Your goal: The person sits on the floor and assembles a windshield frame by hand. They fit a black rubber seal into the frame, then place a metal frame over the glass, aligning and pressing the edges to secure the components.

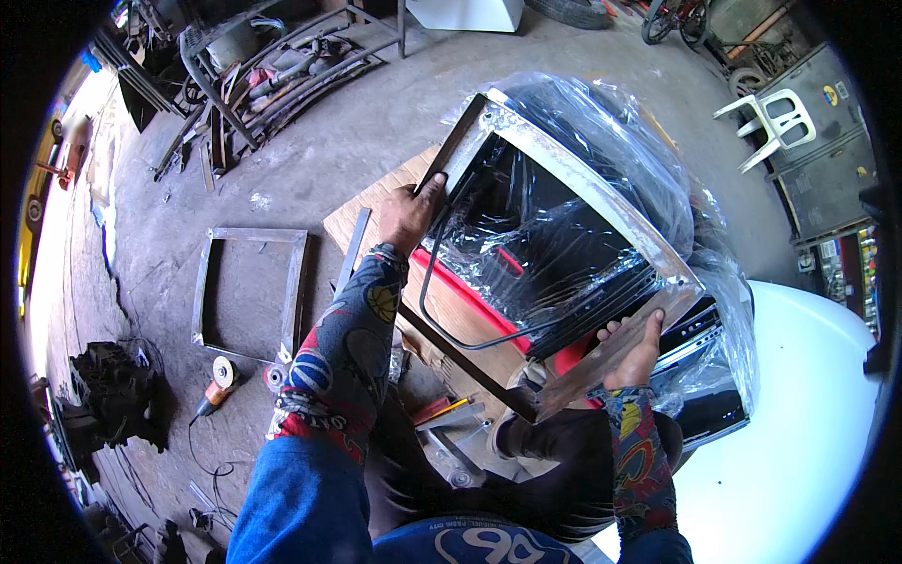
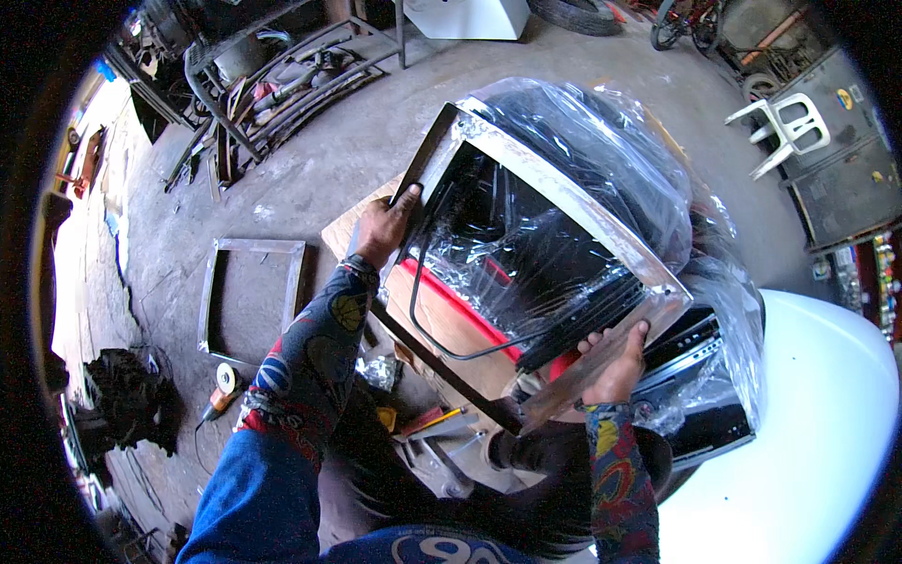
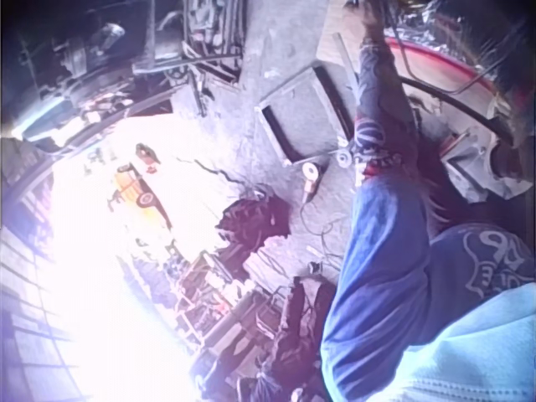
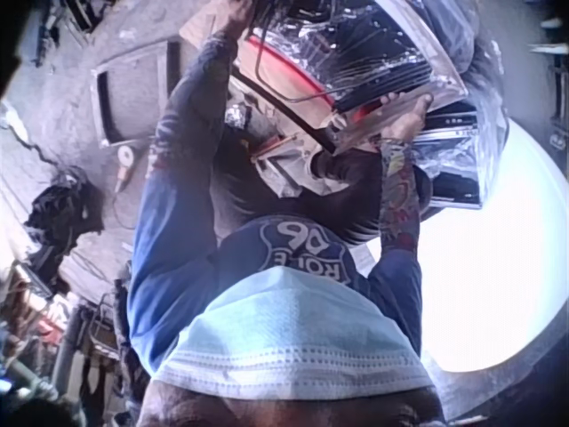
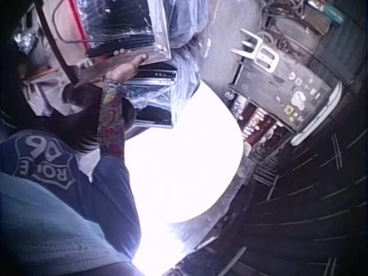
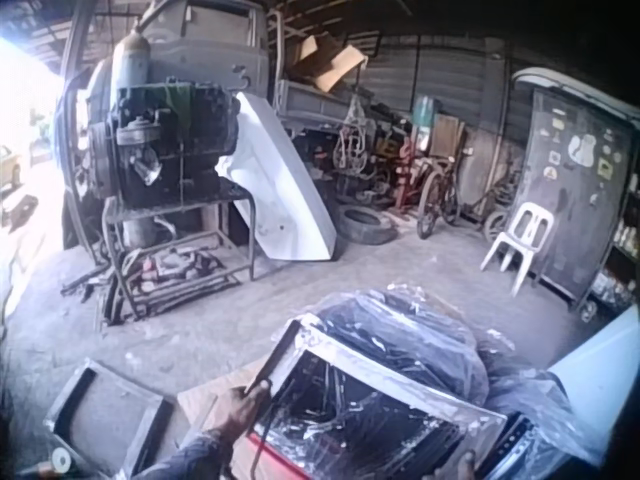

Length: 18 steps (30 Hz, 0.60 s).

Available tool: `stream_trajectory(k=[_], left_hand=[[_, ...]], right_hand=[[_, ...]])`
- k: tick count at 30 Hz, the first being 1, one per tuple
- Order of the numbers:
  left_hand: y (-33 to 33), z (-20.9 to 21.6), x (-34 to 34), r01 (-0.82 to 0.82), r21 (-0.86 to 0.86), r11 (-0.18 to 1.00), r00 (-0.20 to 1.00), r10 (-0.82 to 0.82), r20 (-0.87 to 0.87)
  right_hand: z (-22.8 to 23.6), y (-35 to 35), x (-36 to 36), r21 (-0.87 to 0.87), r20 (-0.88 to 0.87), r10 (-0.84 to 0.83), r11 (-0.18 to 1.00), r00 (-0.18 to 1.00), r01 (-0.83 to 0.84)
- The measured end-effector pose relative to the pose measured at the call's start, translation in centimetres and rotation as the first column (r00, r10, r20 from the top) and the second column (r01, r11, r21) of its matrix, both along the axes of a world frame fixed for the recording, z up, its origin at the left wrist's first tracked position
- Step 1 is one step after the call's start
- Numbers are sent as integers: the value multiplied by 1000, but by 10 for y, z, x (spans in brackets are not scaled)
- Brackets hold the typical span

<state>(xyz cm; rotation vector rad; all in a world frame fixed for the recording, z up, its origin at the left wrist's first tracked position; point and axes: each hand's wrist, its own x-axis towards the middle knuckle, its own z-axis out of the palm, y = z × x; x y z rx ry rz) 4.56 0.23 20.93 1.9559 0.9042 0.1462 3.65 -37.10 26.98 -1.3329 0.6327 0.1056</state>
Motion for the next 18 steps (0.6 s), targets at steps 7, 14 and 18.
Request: stream_trajectory(k=[7,14,18], left_hand=[[1,-6,4,-4,-11,1000,999,4,-31],[9,-16,12,-6,-23,1000,1000,6,-8],[7,-12,9,0,-26,1000,1000,1,17]], right_hand=[[-1,1,2,11,16,9,1000,1000,-9],[0,9,4,-58,37,8,998,999,-6],[2,9,4,-29,12,15,999,1000,-15]])
